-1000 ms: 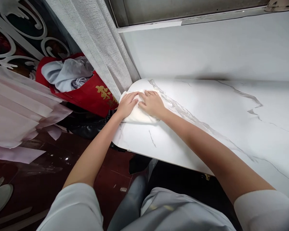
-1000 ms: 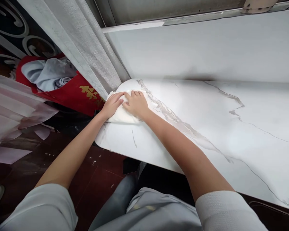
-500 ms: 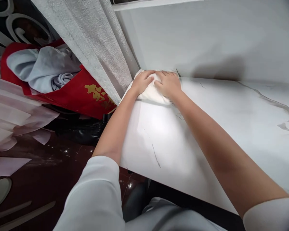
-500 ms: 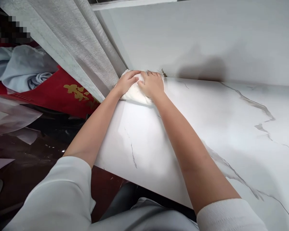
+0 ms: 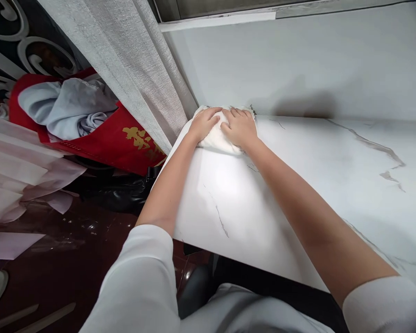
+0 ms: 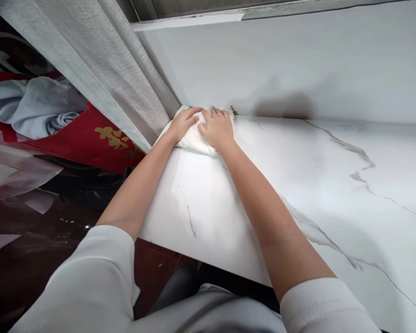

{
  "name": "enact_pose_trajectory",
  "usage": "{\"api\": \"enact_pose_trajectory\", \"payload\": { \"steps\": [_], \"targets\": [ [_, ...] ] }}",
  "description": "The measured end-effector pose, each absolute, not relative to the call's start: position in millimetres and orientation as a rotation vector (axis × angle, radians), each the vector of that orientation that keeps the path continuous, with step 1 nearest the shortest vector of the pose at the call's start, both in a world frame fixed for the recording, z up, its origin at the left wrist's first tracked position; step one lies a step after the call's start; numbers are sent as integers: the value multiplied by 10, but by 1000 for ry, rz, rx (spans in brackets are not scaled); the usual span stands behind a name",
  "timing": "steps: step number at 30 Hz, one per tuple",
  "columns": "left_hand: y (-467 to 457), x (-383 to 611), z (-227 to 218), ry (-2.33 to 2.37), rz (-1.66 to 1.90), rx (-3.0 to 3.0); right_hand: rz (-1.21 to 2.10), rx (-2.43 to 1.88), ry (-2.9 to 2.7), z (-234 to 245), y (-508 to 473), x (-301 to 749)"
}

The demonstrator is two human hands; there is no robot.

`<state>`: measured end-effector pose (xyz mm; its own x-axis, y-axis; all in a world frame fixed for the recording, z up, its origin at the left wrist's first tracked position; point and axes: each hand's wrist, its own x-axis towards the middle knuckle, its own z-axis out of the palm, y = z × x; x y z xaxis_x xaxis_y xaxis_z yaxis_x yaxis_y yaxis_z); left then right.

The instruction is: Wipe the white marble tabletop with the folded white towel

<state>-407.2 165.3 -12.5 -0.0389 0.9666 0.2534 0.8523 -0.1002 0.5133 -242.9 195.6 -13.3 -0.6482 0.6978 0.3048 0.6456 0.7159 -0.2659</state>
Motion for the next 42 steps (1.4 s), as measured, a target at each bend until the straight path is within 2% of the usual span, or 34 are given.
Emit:
{"api": "enact_pose_trajectory", "payload": {
  "steps": [20, 27, 34, 39, 42],
  "targets": [
    [-142, -2489, 5, 2049, 576, 2112, 29, -960, -2617, -91, 358, -873],
    [-498, -2016, 2, 2038, 559, 2081, -23, -935, -2639, -93, 27, -393],
    [-362, -1830, 55, 2100, 548, 2029, -107, -1059, -2732, -14, 153, -372],
    [250, -1864, 23, 2190, 589, 2029, -44, -1351, -2708, 11, 685, -585],
    [730, -1902, 5, 2190, 631, 2059, -72, -1277, -2663, -39, 1190, -647]
  ]
}}
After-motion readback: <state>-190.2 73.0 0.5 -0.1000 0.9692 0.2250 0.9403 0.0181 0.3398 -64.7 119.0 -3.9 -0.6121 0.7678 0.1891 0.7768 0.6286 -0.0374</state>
